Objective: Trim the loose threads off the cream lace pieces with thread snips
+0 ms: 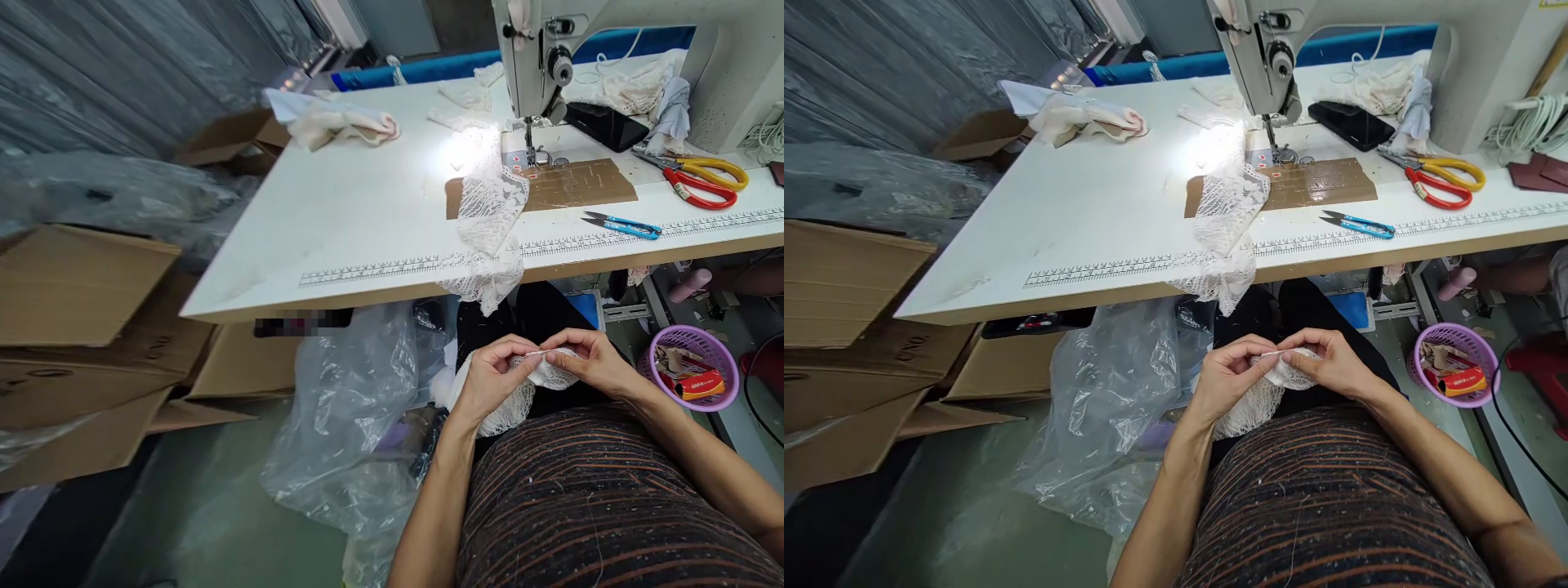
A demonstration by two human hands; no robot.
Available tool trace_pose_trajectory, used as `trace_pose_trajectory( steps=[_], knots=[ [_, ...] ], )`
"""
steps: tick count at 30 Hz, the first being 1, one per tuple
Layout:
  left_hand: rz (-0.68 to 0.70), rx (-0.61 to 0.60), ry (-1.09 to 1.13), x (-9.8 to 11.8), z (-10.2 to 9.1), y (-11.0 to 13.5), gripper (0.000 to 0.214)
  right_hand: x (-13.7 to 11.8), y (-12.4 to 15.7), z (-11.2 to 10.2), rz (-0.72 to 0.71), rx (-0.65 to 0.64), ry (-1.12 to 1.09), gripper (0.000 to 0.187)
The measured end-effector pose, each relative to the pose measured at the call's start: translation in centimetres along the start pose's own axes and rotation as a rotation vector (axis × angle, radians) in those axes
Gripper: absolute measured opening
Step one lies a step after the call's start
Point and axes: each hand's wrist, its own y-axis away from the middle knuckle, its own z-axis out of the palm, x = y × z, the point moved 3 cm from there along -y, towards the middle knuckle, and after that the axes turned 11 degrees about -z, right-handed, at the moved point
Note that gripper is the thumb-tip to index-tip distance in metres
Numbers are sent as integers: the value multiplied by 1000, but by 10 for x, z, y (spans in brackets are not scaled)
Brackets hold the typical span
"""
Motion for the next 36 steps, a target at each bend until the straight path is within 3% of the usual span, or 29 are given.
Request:
trace_pose_trajectory(
  steps=[5, 13, 22, 27, 36],
  knots=[
    [20, 18, 44, -1, -5, 1, 8, 2, 4, -6, -58, 72, 47, 36],
    [-12, 13, 109, 2, -8, 4, 19, -12, 14, -4, -2, 12, -33, 29],
    [-48, 20, 156, 7, -10, 6, 27, -10, 16, -7, -67, 172, 11, 33],
    [-35, 77, 115, 3, -12, 4, 35, -10, 15, -7, -206, 203, 131, 32],
    [138, 291, -44, 1, -13, 5, 56, -18, 18, -6, -485, 170, 375, 6]
  ],
)
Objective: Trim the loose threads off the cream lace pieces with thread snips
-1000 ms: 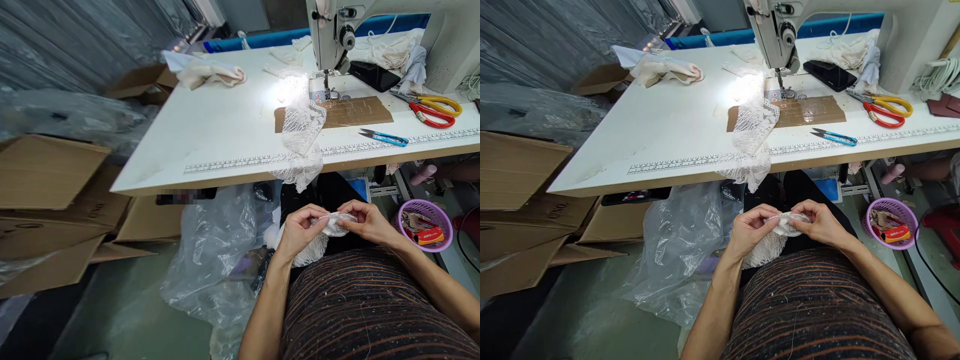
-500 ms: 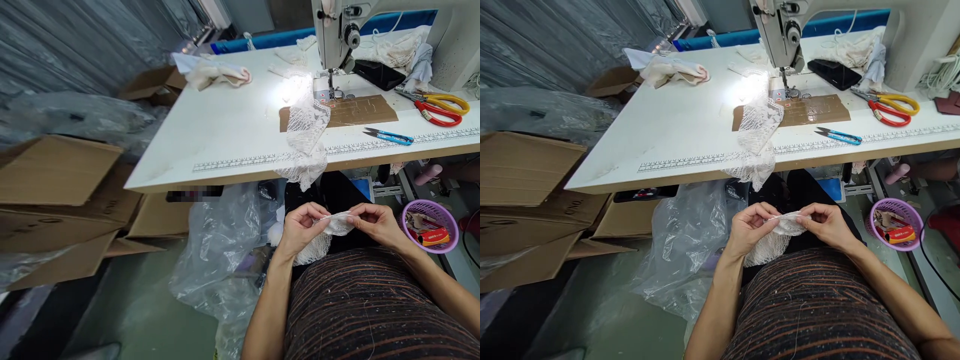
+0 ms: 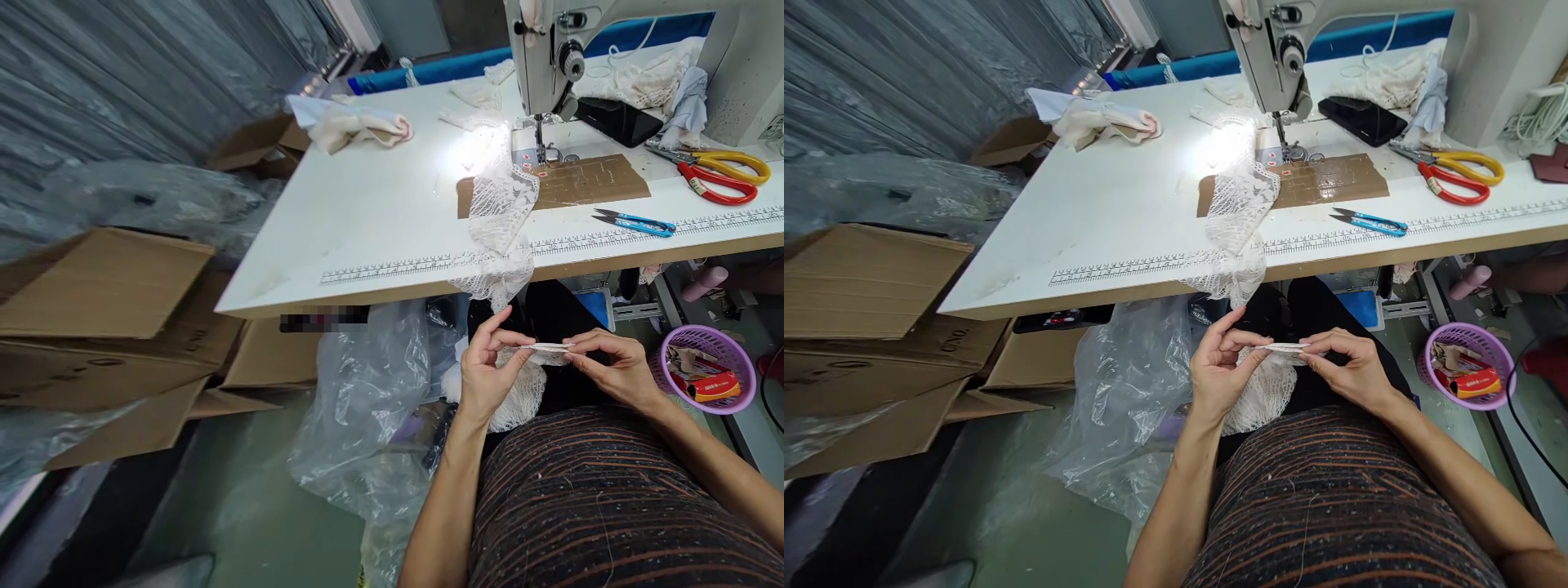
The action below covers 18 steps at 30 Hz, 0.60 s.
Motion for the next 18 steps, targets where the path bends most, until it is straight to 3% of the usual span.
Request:
trace_pose_trajectory(
  steps=[11, 18],
  knots=[
    [76, 41, 96, 1, 3, 3, 64, -8, 0, -2, -353, -40, 199, 19],
    [303, 81, 53, 1, 5, 6, 43, -9, 4, -3, -555, -108, 383, 24]
  ],
)
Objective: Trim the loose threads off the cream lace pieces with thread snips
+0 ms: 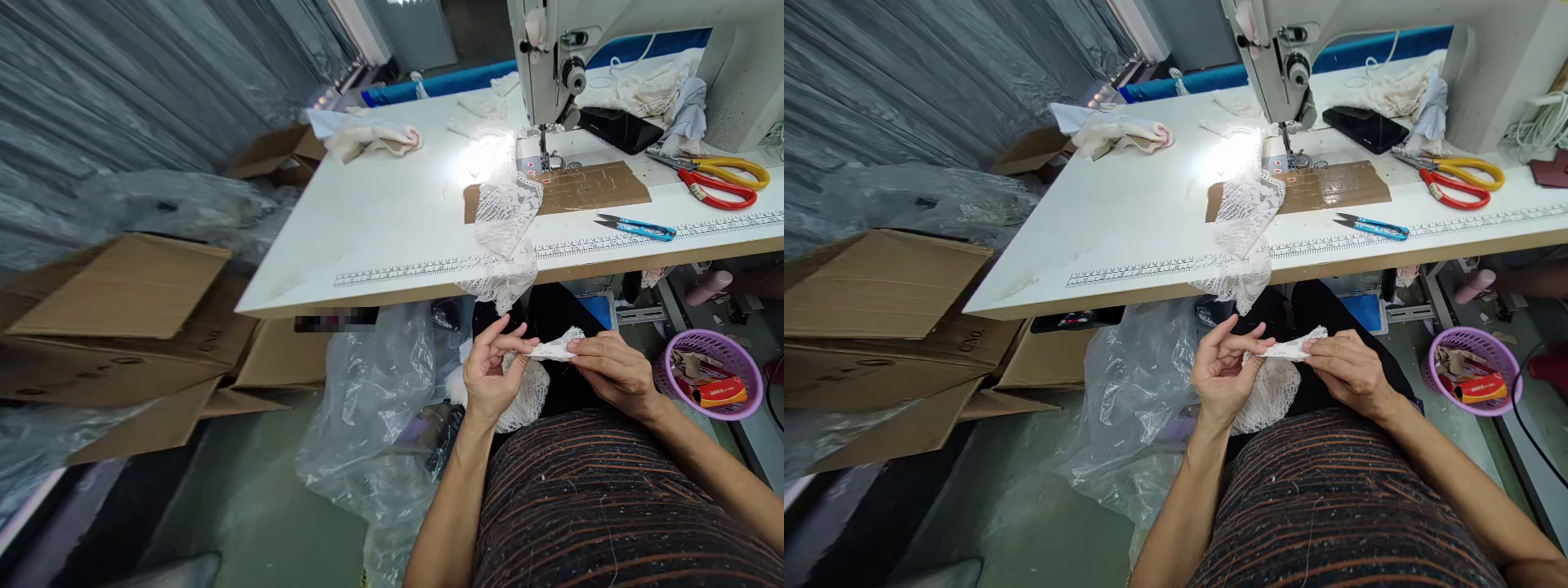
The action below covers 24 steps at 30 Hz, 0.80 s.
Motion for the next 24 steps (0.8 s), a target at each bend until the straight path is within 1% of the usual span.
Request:
trace_pose_trajectory(
  steps=[3, 6, 9, 12, 14, 16, 19, 21, 24],
  knots=[
    [94, 14, -22, 3, 1, 1, 40, -1, 3, -1, -82, 21, 31, 25],
    [128, 29, -35, 6, 2, 3, 38, 0, 6, 0, -74, -20, 45, 25],
    [133, 35, -8, 10, 4, 4, 42, 0, 6, -1, -71, -9, 28, 25],
    [111, 27, 23, 13, 4, 4, 49, -2, 2, -2, -91, 59, -8, 26],
    [69, 5, 31, 14, 3, 4, 54, -3, -1, -2, -69, 101, -55, 27],
    [-2, -37, 27, 13, 1, 4, 59, -3, -4, -2, 3, 125, -114, 26],
    [-138, -107, 28, 9, -1, 3, 63, 1, -6, -1, 192, 160, -204, 17],
    [-216, -126, 42, 7, -1, 2, 63, 4, -5, 0, 309, 197, -245, 9],
    [-259, -133, 63, 7, 1, -1, 63, 9, -4, 2, 405, 228, -260, 5]
  ],
)
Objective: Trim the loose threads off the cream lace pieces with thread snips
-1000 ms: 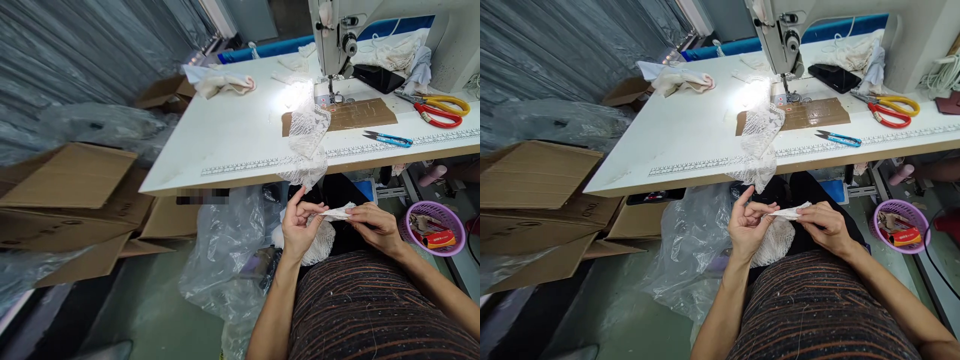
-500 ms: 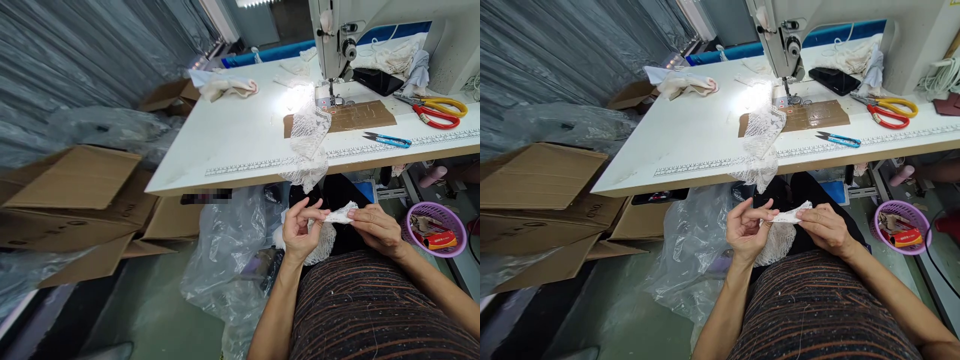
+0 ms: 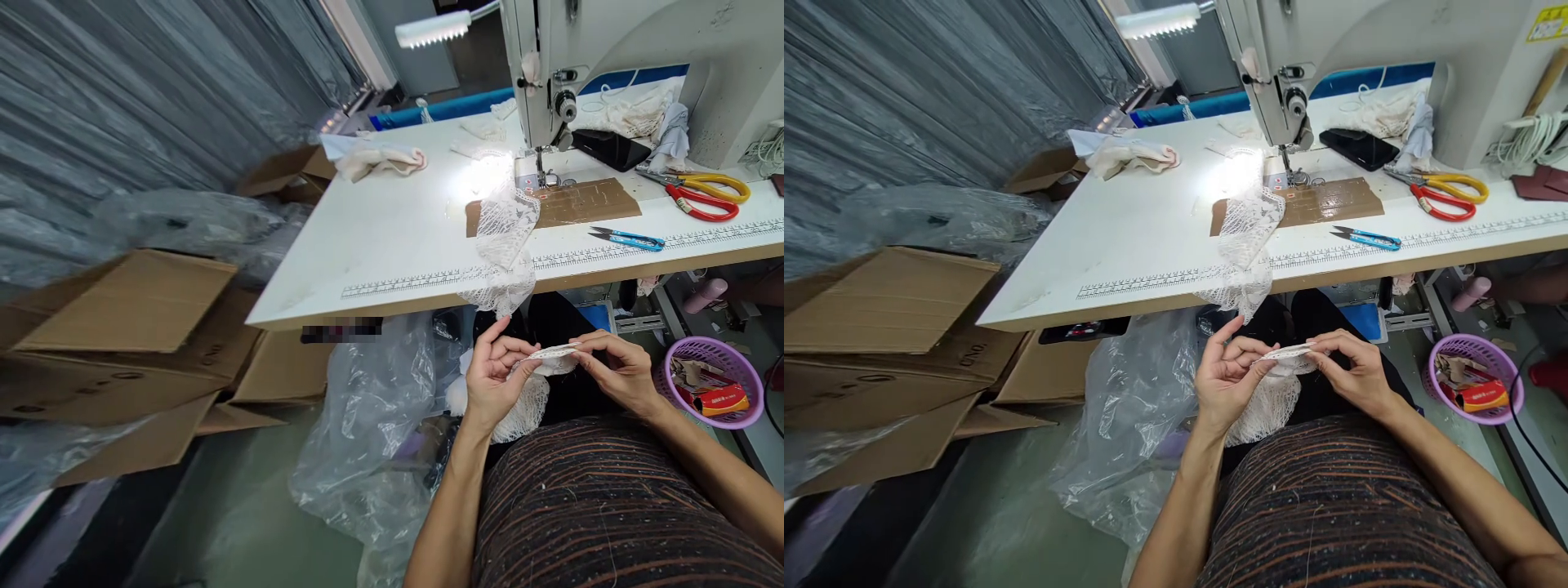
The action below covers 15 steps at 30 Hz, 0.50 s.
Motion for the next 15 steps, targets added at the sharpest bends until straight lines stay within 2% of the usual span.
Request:
trace_pose_trajectory(
  steps=[7, 15],
  knots=[
    [-30, -11, 42, -1, 1, -4, 63, 1, 2, 2, 86, 7, -57, 13],
    [-122, -48, 63, 0, 0, -5, 65, 5, 3, 4, 286, -1, -106, 29]
  ],
)
